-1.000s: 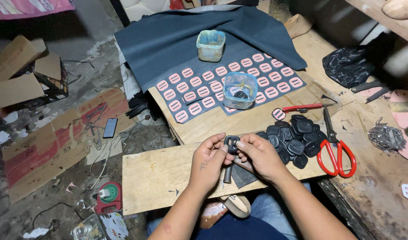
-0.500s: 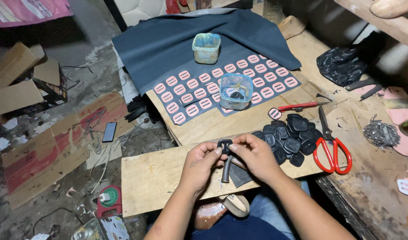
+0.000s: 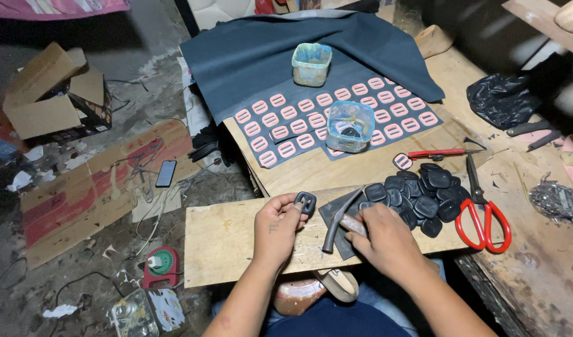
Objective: The person trims small black rubber pieces using red-handled scissors and then uses a hammer to press a pink template onto each piece. The finished pieces are placed into a small plastic container on the workbench.
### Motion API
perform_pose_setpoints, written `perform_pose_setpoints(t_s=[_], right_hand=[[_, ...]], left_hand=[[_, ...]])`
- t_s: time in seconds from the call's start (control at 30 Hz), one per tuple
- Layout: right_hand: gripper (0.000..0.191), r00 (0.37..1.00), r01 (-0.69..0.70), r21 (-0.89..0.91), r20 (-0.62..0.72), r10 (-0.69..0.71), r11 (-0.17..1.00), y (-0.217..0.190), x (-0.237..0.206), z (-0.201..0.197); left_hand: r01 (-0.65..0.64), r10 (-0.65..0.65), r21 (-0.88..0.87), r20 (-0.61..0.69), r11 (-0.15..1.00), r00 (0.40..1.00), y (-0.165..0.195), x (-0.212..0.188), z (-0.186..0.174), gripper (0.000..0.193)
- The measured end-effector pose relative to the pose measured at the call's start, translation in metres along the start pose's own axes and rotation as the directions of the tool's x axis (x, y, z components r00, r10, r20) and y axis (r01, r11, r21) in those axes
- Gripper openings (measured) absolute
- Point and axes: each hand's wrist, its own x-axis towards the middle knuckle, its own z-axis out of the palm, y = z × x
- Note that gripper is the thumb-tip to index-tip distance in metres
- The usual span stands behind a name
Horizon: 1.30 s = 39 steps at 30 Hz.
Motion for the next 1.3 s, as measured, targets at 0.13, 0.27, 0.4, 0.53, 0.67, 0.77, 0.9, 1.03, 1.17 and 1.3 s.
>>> perform_pose_setpoints(t_s=[0.13, 0.27, 0.4, 0.53, 0.67, 0.77, 0.9, 1.03, 1.17, 1.3], right_hand=[[0.038, 0.995, -0.020, 0.484, -0.077, 0.065, 0.875, 0.001, -0.014, -0.007], [0.034, 0.997, -0.055, 0.854, 0.019, 0.074, 0.518, 0.001, -0.016, -0.012], [0.037, 0.949, -0.304, 0.938, 0.284, 0.137, 0.168, 0.003, -0.012, -0.019], [0.025, 0.994, -0.100, 0.797, 0.108, 0.023, 0.596, -0.003, -0.023, -0.024], [0.015, 0.979, 0.195, 0.537, -0.055, -0.197, 0.821, -0.014, -0.025, -0.023], [0.014, 0.963, 0.270, 0.476, -0.116, -0.245, 0.837, -0.019, -0.022, -0.020], [0.017, 0.921, 0.390, 0.388, -0.164, -0.354, 0.835, -0.021, -0.023, -0.018], [0.018, 0.898, 0.440, 0.366, -0.191, -0.397, 0.820, -0.020, -0.026, -0.016], [0.012, 0.990, -0.041, 0.502, 0.138, -0.034, 0.864, -0.015, -0.023, -0.022], [0.017, 0.960, 0.278, 0.430, -0.092, -0.265, 0.859, -0.017, -0.024, -0.025]], left_hand=[[0.011, -0.011, -0.046, 0.016, 0.999, 1.000, 0.007, -0.005, -0.002, 0.027], [0.022, -0.018, -0.092, 0.042, 0.996, 0.999, 0.014, -0.010, 0.005, 0.027], [0.029, -0.024, -0.108, 0.049, 0.994, 0.999, 0.021, -0.014, 0.012, 0.028], [0.019, -0.014, -0.079, 0.072, 0.997, 0.997, 0.023, -0.019, 0.012, 0.033], [-0.001, 0.009, -0.075, 0.107, 0.997, 0.994, 0.024, -0.021, 0.014, 0.036], [0.031, -0.024, -0.047, 0.143, 0.998, 0.989, 0.027, -0.026, 0.014, 0.036], [0.008, -0.001, -0.032, 0.219, 0.999, 0.976, 0.033, -0.035, 0.019, 0.034], [-0.114, 0.102, 0.051, 0.194, 0.992, 0.976, 0.042, -0.048, 0.023, 0.026], [-0.349, 0.292, 0.284, 0.225, 0.893, 0.930, 0.049, -0.053, 0.023, 0.021], [-0.352, 0.343, 0.454, 0.105, 0.818, 0.933, 0.043, -0.046, 0.027, 0.024]])
